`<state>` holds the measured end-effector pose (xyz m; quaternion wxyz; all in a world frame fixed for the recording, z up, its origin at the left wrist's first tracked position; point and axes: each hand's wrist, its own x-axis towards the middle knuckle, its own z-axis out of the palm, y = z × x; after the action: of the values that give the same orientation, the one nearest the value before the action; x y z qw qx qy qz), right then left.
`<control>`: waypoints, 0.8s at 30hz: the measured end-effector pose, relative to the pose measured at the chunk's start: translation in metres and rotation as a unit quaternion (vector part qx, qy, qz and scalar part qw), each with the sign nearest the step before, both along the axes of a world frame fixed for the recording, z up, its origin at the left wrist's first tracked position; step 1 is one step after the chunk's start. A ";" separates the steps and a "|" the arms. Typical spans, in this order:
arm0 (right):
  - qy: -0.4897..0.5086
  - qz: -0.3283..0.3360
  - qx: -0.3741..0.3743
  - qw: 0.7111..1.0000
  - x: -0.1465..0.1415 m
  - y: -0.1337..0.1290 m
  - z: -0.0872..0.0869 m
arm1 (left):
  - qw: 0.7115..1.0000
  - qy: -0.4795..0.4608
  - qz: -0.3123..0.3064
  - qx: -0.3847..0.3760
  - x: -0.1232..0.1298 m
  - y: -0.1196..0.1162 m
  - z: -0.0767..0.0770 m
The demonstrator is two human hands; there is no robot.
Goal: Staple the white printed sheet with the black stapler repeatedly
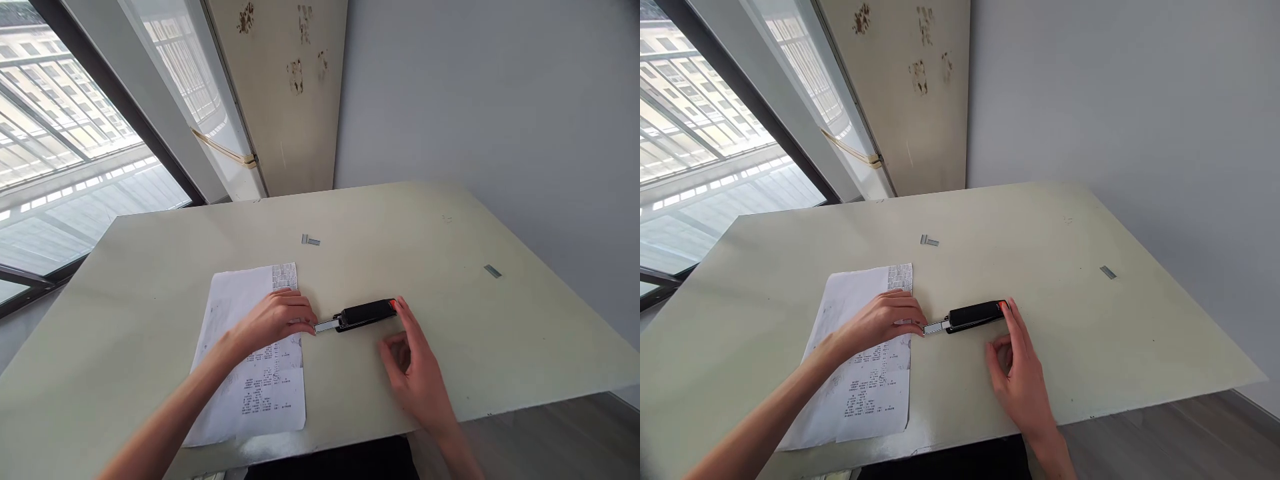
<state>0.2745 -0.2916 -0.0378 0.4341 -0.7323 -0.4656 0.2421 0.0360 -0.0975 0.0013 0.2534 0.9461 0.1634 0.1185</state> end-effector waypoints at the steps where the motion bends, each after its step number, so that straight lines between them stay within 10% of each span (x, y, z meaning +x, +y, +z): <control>1: 0.012 -0.002 -0.009 1.000 0.000 0.000 0.001 | 1.000 0.002 -0.011 0.007 0.004 0.001 -0.001; 24: 0.169 -0.097 -0.071 0.978 0.000 0.007 0.013 | 0.995 -0.030 -0.037 0.087 0.059 0.012 -0.017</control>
<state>0.2748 -0.2850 -0.0248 0.4752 -0.7513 -0.2936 0.3514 0.0950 -0.0853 -0.0154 0.1790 0.9659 0.1099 0.1511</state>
